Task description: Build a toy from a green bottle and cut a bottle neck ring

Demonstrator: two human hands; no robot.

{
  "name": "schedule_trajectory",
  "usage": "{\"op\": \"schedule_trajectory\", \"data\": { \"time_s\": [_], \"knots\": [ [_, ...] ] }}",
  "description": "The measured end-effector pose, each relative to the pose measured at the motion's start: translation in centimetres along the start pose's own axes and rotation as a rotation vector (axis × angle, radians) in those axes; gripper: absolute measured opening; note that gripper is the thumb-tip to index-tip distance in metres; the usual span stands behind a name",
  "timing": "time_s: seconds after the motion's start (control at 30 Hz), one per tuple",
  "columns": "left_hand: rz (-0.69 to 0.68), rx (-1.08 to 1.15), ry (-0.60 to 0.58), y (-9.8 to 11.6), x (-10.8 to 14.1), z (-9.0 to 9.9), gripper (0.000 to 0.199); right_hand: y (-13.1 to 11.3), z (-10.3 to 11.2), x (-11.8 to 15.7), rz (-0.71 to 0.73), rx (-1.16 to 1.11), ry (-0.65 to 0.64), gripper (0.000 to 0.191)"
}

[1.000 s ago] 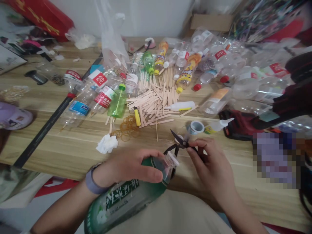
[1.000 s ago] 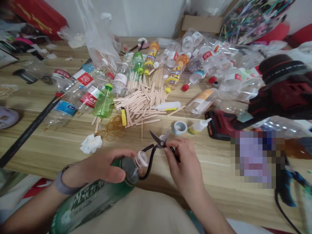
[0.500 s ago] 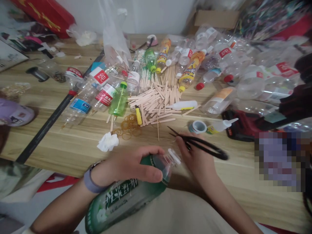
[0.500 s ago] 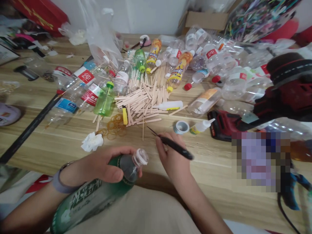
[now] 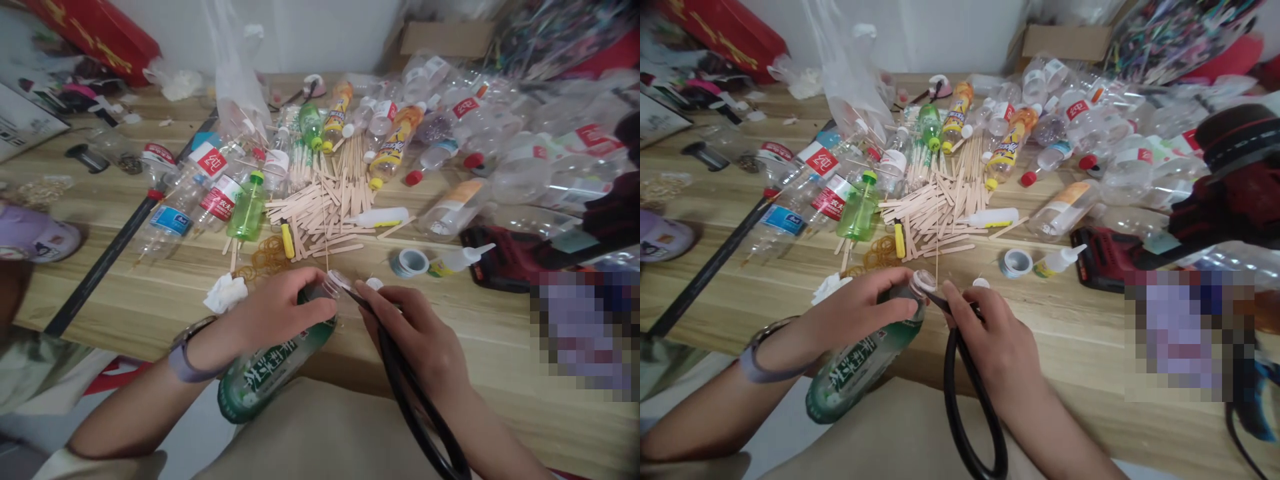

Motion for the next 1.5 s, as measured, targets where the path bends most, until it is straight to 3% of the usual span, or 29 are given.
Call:
{"op": "schedule_trajectory", "data": {
  "time_s": [0.3, 0.53, 0.8, 1.03, 1.23, 1.5],
  "knots": [
    [-0.106, 0.040, 0.045, 0.7, -0.4, -1.1, 0.017, -0.9, 0.2, -0.2, 0.071, 0.001, 0.024, 0.048],
    [-0.163, 0.096, 0.009, 0.6, -0.2, -1.0, 0.029, -0.9, 0.5, -0.4, 0.134, 0.015, 0.035, 0.056],
    [-0.131, -0.011, 0.055, 1.8, 0.5, -1.2, 0.026, -1.2, 0.4, -0.3, 0.177, 0.045, 0.019, 0.070],
    [-0.206, -0.194, 0.178, 2.2, 0.6, -2.3, 0.024, -1.2, 0.3, -0.4, 0.176, 0.046, 0.001, 0.073],
    [-0.157, -0.309, 0.187, 1.6, 0.1, -2.5, 0.028, -1.2, -0.4, -0.3, 0.137, 0.046, -0.008, 0.074],
    [-0.070, -0.209, 0.079, 0.0, -1.4, -1.6, 0.038, -1.1, -1.9, -0.9, 0.128, 0.116, 0.000, 0.063]
  ]
}}
Point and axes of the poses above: each hand's wrist, its own x-axis away from the middle knuckle, its own z-axis out of the back of the hand, y = z × x, the point moved 4 cm from there along -x, towards the middle knuckle, and after that the axes turned 11 degrees about -z, right-handed, at the moved point
